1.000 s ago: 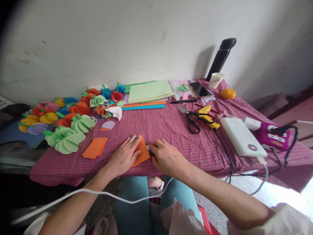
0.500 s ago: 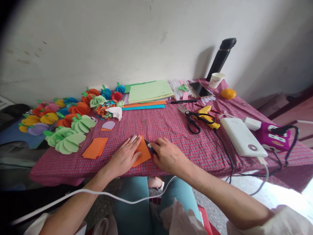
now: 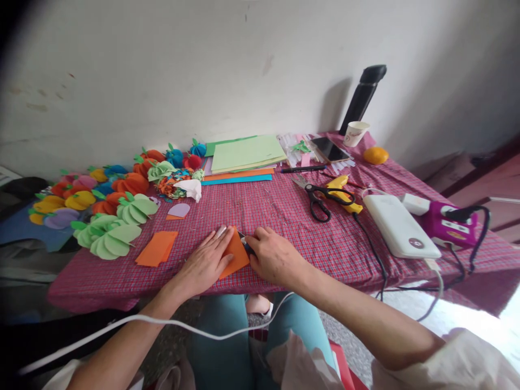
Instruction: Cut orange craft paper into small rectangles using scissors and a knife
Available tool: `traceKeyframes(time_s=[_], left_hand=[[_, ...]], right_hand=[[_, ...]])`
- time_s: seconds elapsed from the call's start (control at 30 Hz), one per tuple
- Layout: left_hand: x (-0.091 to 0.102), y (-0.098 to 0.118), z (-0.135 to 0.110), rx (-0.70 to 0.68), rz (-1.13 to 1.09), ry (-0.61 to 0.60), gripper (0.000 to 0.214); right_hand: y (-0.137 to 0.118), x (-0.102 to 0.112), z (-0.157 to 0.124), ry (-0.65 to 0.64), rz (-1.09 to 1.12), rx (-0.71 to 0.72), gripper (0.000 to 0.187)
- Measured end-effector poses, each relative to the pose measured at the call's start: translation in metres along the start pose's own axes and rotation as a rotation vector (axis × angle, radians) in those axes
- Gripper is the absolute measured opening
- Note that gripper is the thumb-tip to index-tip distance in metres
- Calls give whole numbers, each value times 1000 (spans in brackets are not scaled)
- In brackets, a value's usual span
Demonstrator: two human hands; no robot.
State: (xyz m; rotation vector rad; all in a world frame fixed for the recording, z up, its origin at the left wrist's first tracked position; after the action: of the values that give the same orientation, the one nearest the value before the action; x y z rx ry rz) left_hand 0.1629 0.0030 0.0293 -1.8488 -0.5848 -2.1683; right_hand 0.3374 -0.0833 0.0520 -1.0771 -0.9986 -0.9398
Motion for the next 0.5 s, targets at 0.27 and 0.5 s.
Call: traceKeyframes(time_s=[0.27,0.5], left_hand=[[-1,0,0,-9,19,3,56],[-1,1,0,-4,22,-6,57]], right_hand=[[-1,0,5,11,-1,-5,31],[1,-1,2,22,-5,-3,33]])
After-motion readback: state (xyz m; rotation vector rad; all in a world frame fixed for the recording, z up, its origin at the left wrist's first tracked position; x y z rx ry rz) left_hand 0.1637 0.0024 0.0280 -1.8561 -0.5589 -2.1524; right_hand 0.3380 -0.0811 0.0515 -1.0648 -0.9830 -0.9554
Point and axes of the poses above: each hand's wrist, its own z-axis towards the middle knuckle, its own x-axis out of the back of the hand, y = z × x, the point moved 1 cm from there along z, towards the middle knuckle, and after that the axes turned 4 degrees about -z, right-handed, at the moved point
